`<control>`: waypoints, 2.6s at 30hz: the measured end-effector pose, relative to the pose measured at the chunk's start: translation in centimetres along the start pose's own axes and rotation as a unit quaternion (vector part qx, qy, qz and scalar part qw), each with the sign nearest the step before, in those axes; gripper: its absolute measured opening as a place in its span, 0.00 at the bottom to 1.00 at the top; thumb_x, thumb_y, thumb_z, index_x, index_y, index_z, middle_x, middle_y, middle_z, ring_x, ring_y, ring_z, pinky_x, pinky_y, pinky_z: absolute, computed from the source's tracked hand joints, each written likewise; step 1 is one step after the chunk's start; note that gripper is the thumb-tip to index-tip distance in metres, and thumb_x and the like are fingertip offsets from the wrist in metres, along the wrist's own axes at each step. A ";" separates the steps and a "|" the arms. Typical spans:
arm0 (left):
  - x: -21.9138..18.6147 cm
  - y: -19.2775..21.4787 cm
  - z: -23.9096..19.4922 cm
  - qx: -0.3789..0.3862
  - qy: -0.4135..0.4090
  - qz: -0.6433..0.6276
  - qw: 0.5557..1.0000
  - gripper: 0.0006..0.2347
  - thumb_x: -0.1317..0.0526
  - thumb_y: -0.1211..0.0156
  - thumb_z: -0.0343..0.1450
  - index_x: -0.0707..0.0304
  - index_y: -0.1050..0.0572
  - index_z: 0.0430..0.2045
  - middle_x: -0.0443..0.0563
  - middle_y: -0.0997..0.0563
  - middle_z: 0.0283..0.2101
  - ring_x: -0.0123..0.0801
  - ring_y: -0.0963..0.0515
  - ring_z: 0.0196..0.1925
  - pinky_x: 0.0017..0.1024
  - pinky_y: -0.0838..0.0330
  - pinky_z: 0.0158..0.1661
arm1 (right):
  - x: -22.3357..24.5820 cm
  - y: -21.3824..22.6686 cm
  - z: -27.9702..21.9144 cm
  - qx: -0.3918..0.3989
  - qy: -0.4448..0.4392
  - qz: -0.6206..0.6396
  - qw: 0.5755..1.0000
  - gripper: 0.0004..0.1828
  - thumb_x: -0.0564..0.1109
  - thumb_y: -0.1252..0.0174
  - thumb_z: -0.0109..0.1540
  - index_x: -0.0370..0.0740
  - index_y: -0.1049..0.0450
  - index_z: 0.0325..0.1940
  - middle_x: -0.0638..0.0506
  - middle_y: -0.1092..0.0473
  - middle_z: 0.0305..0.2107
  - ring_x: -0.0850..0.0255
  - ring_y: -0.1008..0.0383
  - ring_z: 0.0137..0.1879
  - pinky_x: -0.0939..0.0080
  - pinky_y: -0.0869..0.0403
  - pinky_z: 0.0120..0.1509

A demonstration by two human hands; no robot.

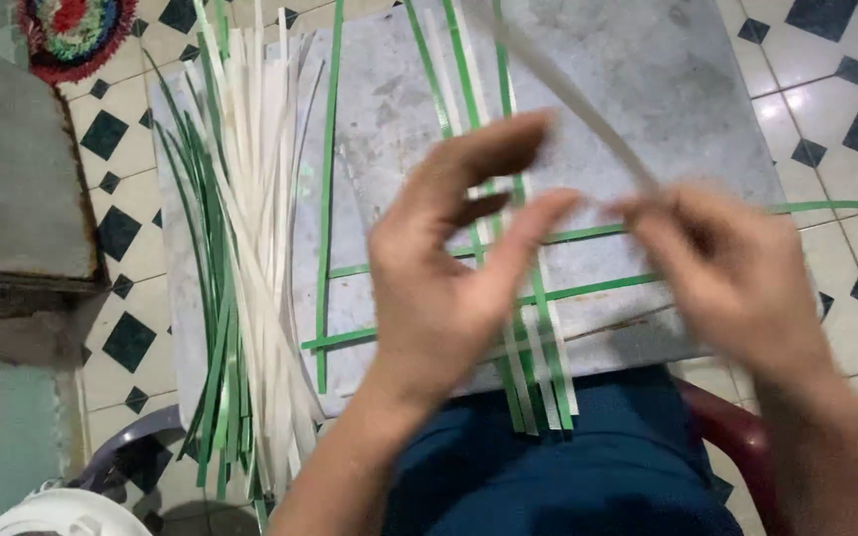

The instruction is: Weaving green and white plastic strips together on a table to form a patterned sheet.

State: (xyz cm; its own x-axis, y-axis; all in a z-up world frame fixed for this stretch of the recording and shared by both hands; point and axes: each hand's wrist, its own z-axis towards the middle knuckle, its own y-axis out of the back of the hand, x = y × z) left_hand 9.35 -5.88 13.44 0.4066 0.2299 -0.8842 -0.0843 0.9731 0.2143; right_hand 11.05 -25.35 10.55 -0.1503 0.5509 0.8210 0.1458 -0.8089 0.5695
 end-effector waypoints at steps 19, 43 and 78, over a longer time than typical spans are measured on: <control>7.6 14.4 1.5 -0.203 0.159 0.202 0.945 0.10 0.61 0.58 0.80 0.63 0.25 0.41 0.44 0.29 0.27 0.20 0.32 0.24 0.16 0.37 0.22 | 4.2 -5.3 9.3 0.342 0.081 -0.144 0.925 0.25 0.62 0.54 0.63 0.54 0.35 0.61 0.55 0.34 0.56 0.60 0.29 0.53 0.53 0.26 0.52; 12.5 0.8 -14.4 0.112 -0.017 0.498 0.860 0.25 0.51 0.48 0.74 0.64 0.38 0.64 0.68 0.46 0.69 0.59 0.49 0.72 0.55 0.46 0.65 | -16.3 -3.3 2.5 -0.025 0.271 -0.228 0.935 0.09 0.39 0.36 0.61 0.50 0.20 0.44 0.48 0.27 0.46 0.49 0.31 0.56 0.45 0.38 0.59; 12.6 1.3 -12.4 0.214 -0.005 0.477 0.852 0.39 0.36 0.48 0.69 0.64 0.49 0.68 0.56 0.49 0.73 0.51 0.54 0.75 0.54 0.55 0.68 | -13.3 -5.2 -2.1 0.064 0.301 -0.253 0.917 0.38 0.60 0.42 0.58 0.45 0.40 0.69 0.45 0.42 0.67 0.44 0.50 0.76 0.30 0.56 0.77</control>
State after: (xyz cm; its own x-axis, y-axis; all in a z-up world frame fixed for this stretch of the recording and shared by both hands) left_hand 3.12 -1.60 -2.55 0.3471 0.9117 -0.2198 -0.0424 0.2494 0.9675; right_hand 10.25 -28.87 -3.44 -0.7369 0.6054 0.3008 0.0157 -0.4295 0.9029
